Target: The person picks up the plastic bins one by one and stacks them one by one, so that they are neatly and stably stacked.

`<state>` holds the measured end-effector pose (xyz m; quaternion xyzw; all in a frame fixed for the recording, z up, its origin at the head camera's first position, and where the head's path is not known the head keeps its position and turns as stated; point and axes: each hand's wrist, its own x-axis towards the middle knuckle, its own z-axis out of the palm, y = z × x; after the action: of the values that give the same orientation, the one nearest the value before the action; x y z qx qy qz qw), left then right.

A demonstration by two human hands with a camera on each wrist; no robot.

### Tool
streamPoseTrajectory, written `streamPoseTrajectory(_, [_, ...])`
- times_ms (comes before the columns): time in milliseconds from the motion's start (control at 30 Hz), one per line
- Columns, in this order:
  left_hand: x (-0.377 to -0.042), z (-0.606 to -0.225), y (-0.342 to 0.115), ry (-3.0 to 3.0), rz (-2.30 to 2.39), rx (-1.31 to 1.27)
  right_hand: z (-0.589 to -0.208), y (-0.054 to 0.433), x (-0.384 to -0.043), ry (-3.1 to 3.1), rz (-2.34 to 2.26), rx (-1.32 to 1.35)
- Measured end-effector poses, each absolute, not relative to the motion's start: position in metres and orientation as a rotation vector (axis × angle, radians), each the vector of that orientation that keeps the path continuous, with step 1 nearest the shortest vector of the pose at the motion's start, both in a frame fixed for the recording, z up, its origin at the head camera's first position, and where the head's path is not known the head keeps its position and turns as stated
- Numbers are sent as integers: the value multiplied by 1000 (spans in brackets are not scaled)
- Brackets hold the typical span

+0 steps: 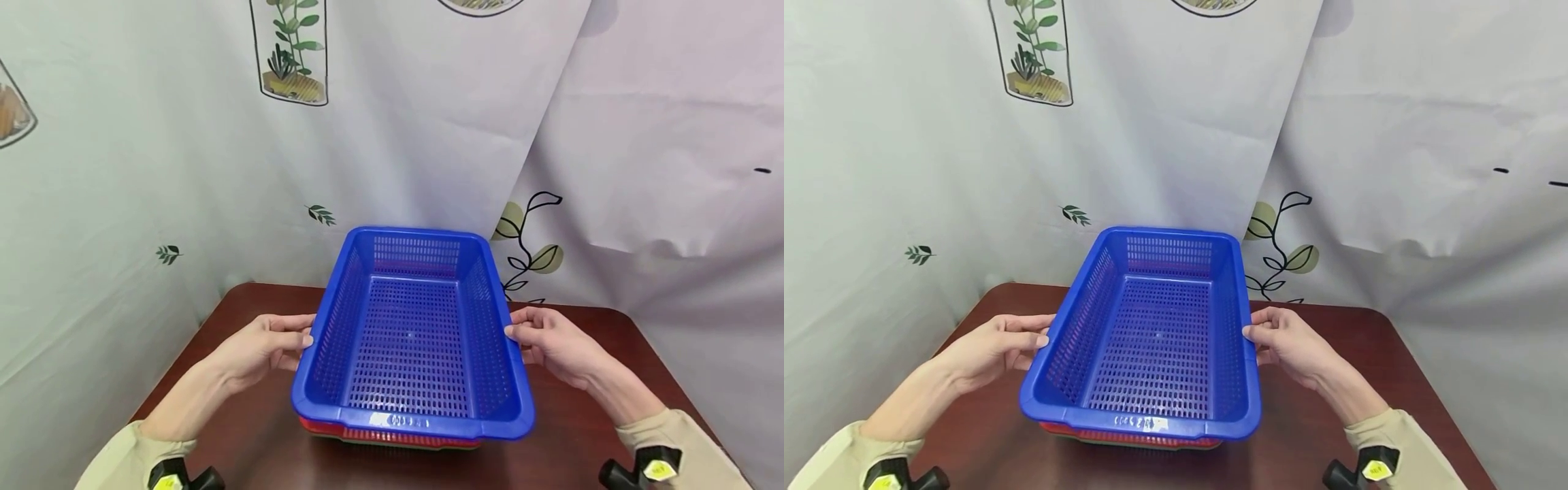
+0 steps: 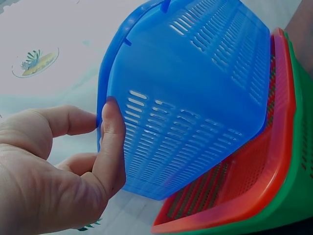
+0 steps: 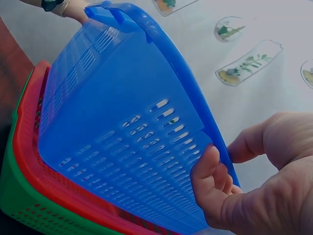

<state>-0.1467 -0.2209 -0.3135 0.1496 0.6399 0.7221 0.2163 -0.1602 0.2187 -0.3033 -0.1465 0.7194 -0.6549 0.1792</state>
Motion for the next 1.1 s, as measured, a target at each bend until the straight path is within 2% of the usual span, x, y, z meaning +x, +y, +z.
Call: streamPoseTrajectory(1100, [-171, -354, -238, 1856, 1857, 286, -347, 198, -181, 2044, -1816, -268])
